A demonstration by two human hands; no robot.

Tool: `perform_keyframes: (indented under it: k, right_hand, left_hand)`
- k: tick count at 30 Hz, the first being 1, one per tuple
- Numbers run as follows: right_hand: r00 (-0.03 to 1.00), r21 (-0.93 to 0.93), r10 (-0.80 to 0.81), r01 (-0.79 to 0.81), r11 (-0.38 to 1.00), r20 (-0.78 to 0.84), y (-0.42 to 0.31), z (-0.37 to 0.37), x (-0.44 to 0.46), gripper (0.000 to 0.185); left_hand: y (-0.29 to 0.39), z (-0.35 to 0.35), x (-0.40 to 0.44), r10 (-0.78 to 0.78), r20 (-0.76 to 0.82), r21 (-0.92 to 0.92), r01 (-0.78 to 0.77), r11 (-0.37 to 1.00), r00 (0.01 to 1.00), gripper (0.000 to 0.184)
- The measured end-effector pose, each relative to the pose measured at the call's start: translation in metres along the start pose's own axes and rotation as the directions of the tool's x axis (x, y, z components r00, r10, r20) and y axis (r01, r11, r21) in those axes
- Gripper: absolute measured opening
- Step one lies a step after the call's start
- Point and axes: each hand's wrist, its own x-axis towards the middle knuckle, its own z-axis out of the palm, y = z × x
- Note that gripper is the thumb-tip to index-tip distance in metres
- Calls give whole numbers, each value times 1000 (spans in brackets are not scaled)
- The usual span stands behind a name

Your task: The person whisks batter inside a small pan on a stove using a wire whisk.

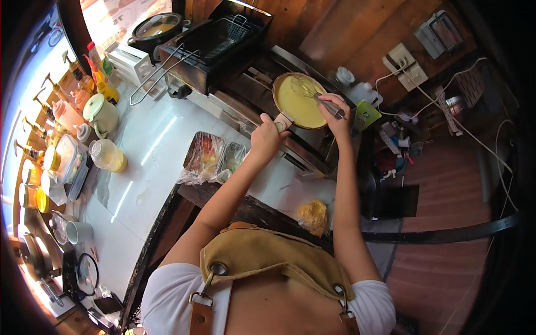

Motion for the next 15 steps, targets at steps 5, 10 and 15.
perform_keyframes:
  k: [5,10,15]
  right_hand:
    - [973,121,-68,42,992,219,7,-24,11,20]
    - [888,287,2,-151,946,460,-5,-60,29,19]
    - [930,243,-17,-78,967,367,4,-37,31,16]
  left_hand:
    - [0,-2,1,3,27,-29,-2,1000,1000,61]
    - [-1,-2,1,4,16,-28,-4,1000,1000,61]
    - [-1,-1,0,8,22,-25,-8,1000,1000,61]
